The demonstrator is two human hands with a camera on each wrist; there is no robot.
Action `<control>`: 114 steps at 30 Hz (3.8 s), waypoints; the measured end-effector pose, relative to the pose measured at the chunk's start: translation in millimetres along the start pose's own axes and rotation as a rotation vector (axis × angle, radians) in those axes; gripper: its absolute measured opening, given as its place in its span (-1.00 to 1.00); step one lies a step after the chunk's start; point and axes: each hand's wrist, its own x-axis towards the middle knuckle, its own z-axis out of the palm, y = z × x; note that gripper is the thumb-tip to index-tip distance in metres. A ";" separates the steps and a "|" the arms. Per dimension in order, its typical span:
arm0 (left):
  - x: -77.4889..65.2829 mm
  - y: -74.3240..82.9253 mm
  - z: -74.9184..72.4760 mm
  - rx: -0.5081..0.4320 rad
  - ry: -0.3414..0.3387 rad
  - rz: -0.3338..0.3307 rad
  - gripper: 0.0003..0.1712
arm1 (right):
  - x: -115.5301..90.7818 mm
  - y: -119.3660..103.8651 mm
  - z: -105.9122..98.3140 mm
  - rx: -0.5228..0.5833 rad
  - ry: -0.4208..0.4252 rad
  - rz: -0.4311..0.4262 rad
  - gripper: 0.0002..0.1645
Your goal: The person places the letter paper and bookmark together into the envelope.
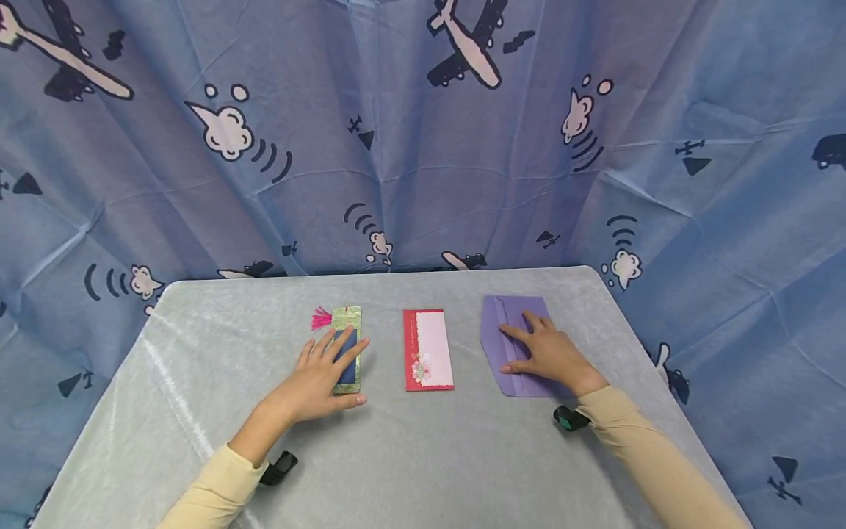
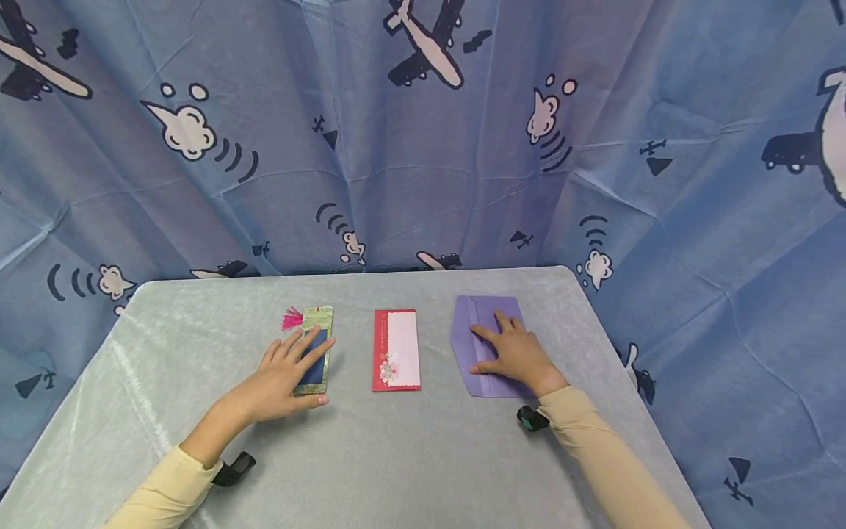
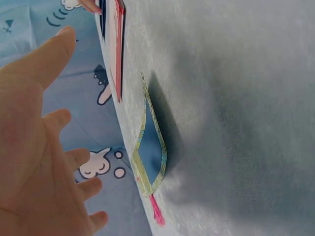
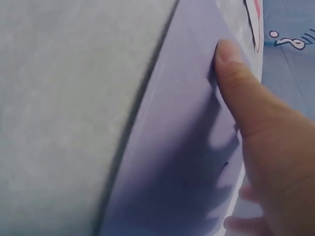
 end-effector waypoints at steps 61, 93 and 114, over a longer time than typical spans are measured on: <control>144.9 107.0 65.0 -0.125 0.046 0.215 -0.50 | 3.4 4.3 -2.9 0.076 -0.061 0.050 0.19; 177.8 142.1 84.8 0.336 -0.163 0.262 -0.51 | 1.2 6.8 -12.3 0.126 -0.066 -0.005 -0.15; 176.3 139.8 82.0 0.296 -0.212 0.241 -0.47 | -0.8 -23.6 -24.0 -0.064 -0.010 0.079 -0.19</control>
